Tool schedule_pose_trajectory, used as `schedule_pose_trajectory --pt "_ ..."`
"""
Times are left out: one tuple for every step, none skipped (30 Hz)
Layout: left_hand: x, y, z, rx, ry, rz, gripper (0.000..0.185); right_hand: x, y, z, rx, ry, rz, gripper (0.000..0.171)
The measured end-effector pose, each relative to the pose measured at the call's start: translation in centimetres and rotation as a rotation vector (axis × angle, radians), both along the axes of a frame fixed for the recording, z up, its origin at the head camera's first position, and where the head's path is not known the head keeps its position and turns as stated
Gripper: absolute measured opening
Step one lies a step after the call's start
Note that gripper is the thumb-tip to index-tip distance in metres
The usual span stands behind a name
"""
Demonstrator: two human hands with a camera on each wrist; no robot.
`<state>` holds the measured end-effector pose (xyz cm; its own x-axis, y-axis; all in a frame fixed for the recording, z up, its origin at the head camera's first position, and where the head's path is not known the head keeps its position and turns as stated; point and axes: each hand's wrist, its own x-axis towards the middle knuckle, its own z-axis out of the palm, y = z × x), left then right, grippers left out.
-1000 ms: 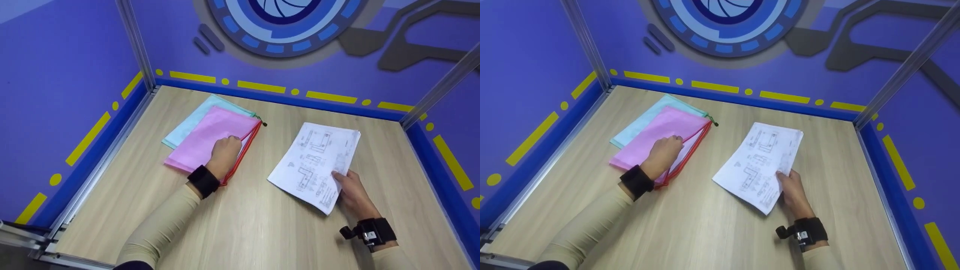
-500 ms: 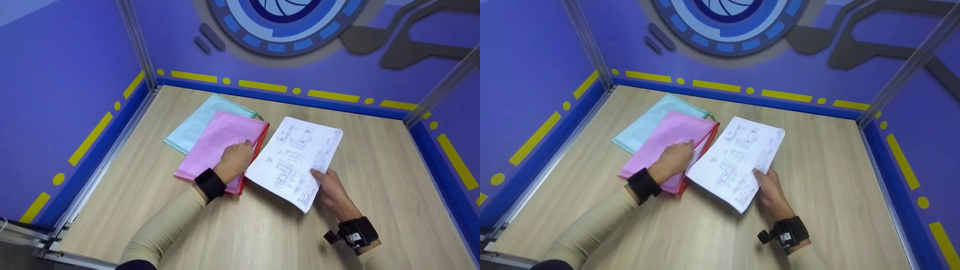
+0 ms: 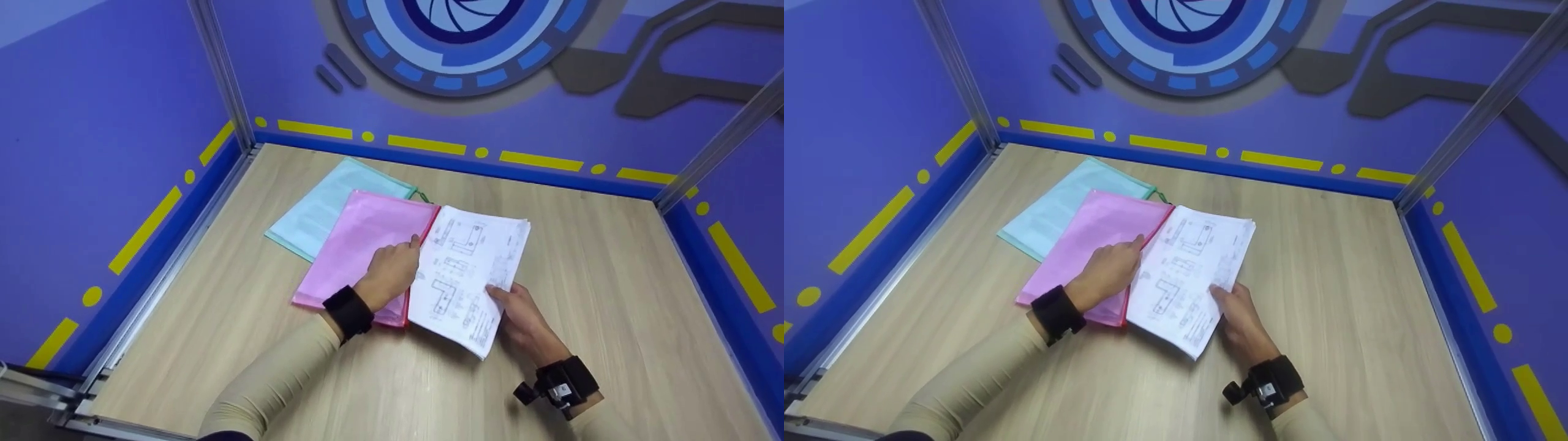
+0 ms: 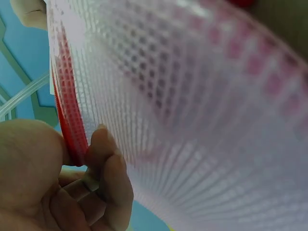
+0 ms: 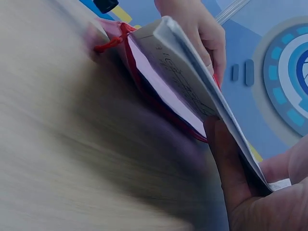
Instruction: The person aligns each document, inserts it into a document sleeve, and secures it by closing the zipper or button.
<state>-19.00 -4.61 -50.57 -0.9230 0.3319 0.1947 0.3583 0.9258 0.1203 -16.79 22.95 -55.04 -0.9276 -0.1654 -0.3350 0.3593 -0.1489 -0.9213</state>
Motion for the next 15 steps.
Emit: schedule_pose_trajectory --pt "-0.02 0.02 -0.09 0.006 0.005 0.007 0.047 -0.02 -0.06 -0.12 0.004 0.005 0.003 0.038" --pt "-0.04 0.04 -0.13 0.013 0.013 0.016 0.047 -0.03 -0.08 -0.25 0.011 0.007 0.007 0.038" --pt "-0.06 0.04 -0.16 0.017 0.023 0.023 0.047 -0.05 -0.08 -0.37 0.020 0.010 0.016 0.038" --pt "-0.06 0.03 -0.19 0.024 0.042 0.028 0.047 -0.05 -0.07 -0.47 0.027 0.011 0.021 0.037" --pt "-0.05 0.01 -0.22 0.030 0.059 0.031 0.046 -0.05 -0.04 -0.59 0.032 0.009 0.023 0.036" --pt "-0.02 -0.03 -0.26 0.035 0.078 0.028 0.046 -0.05 0.02 -0.69 0.038 0.010 0.034 0.037" --pt "0.02 -0.08 -0.29 0.043 0.093 0.025 0.045 -0.05 0.10 -0.77 0.042 0.010 0.044 0.036" --pt "0.06 -0.13 -0.30 0.050 0.103 0.019 0.045 -0.05 0.21 -0.85 0.042 0.012 0.051 0.036" --pt "0.11 -0.19 -0.36 0.054 0.107 0.012 0.045 -0.04 0.29 -0.87 0.039 0.014 0.054 0.036" --pt "0.15 -0.23 -0.41 0.057 0.107 0.004 0.044 -0.02 0.39 -0.89 0.032 0.016 0.056 0.036" --pt "0.19 -0.28 -0.46 0.056 0.099 -0.004 0.044 0.01 0.47 -0.89 0.023 0.018 0.061 0.035" --pt "0.21 -0.30 -0.49 0.054 0.091 -0.010 0.044 0.01 0.53 -0.88 0.019 0.021 0.073 0.036" --pt "0.22 -0.32 -0.51 0.051 0.081 -0.014 0.044 0.00 0.56 -0.89 0.013 0.021 0.076 0.035" --pt "0.24 -0.32 -0.54 0.045 0.072 -0.019 0.044 -0.01 0.57 -0.90 0.010 0.021 0.082 0.035" --pt "0.25 -0.32 -0.56 0.037 0.068 -0.027 0.044 -0.01 0.55 -0.90 0.008 0.020 0.089 0.035"
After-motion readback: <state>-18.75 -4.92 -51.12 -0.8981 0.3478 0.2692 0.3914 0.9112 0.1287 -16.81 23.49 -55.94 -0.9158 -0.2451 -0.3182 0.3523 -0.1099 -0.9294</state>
